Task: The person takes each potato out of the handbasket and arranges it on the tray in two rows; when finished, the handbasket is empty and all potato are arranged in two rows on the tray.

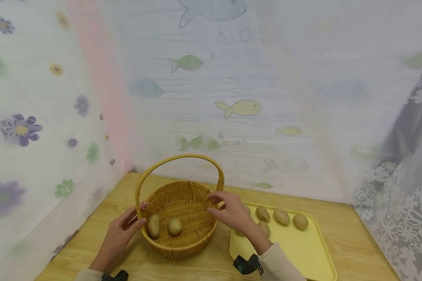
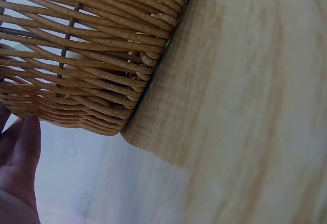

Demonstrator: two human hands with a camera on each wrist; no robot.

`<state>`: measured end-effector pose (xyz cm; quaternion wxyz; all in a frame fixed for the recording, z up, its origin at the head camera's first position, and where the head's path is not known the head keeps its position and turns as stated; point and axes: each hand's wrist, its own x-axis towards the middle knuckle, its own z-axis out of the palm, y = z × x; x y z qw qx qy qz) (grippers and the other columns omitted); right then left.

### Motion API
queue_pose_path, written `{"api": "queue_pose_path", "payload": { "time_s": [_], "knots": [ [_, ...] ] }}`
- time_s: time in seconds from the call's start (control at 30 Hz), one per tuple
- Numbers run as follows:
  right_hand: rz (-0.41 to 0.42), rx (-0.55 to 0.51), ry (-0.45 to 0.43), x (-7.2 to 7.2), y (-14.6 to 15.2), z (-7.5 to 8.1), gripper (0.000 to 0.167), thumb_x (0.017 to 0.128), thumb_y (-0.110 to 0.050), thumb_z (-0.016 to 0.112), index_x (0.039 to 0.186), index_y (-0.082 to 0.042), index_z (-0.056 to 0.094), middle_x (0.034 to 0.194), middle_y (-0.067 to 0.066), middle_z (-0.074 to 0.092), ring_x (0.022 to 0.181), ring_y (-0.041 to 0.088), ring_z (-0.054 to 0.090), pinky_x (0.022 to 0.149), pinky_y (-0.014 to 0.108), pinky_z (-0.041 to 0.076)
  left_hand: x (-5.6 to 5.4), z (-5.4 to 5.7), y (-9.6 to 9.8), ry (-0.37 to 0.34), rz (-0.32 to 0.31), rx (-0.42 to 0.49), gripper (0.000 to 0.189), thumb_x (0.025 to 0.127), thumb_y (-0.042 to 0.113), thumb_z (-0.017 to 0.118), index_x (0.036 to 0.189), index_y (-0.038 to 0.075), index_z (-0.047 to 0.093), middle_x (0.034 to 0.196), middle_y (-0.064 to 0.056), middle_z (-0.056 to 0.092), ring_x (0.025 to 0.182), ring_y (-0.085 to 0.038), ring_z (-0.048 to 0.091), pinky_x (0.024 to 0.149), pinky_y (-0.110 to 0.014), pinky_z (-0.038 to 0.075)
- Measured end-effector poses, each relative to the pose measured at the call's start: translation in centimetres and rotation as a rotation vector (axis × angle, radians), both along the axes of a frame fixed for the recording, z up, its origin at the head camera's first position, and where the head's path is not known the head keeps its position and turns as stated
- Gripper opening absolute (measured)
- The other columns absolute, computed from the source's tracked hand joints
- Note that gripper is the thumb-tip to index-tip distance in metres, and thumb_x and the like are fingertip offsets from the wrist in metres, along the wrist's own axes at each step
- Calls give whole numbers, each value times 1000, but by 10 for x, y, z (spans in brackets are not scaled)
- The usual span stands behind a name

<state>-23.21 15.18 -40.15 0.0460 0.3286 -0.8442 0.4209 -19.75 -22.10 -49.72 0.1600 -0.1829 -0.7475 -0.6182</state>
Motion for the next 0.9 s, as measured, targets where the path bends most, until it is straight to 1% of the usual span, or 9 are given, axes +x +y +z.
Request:
{"api": "queue_pose_path", "payload": {
  "time_s": [0.13, 0.27, 0.43, 0.53, 0.63, 0.73, 0.9],
  "knots": [
    [25, 22, -19, -4, -6, 3, 31, 102, -14, 70, 132, -7, 69, 123, 6, 70, 109, 31, 67, 86, 42, 61, 1, 0, -1, -8, 9, -11, 44, 103, 9, 68, 147, 8, 60, 147, -8, 59, 139, -27, 50, 106, -23, 47],
    [47, 28, -20, -10, -11, 5, 31, 102, -16, 69, 133, -8, 69, 123, 8, 70, 109, 30, 67, 87, 45, 61, 0, -1, -1, -3, 5, -13, 44, 103, 10, 69, 146, 6, 60, 147, -10, 59, 138, -27, 50, 106, -25, 48],
    [91, 36, -54, -18, -20, 10, 32, 103, -20, 70, 133, -9, 69, 124, 8, 70, 108, 25, 68, 89, 44, 60, -1, -1, 0, -8, 2, 2, 44, 103, 6, 68, 146, 6, 61, 147, -12, 58, 138, -29, 50, 106, -25, 48],
    [131, 40, -66, -22, -26, 12, 32, 102, -19, 71, 132, -9, 70, 125, 10, 70, 109, 27, 68, 90, 45, 60, 0, -1, 0, -7, 2, 10, 44, 102, 3, 68, 146, 6, 61, 147, -12, 59, 138, -31, 50, 106, -26, 48],
    [172, 40, -65, -27, -31, 10, 30, 102, -18, 72, 131, -9, 70, 125, 10, 69, 108, 28, 67, 90, 46, 60, 0, -1, 1, -3, 5, 11, 44, 102, 4, 69, 145, 6, 61, 146, -12, 59, 138, -28, 51, 106, -27, 49],
    [197, 40, -69, -32, -36, 8, 30, 101, -18, 73, 131, -10, 70, 125, 8, 69, 108, 26, 67, 89, 43, 59, 0, -2, 0, 1, 6, 5, 44, 102, 7, 69, 146, 7, 61, 147, -12, 59, 138, -22, 51, 107, -27, 48],
    [212, 40, -91, -36, -43, 9, 30, 101, -18, 74, 129, -11, 71, 123, 8, 70, 105, 22, 66, 87, 44, 59, 0, -1, 0, -2, 10, -4, 45, 102, 8, 70, 146, 8, 61, 147, -9, 59, 138, -21, 51, 106, -27, 48]
  ]
}}
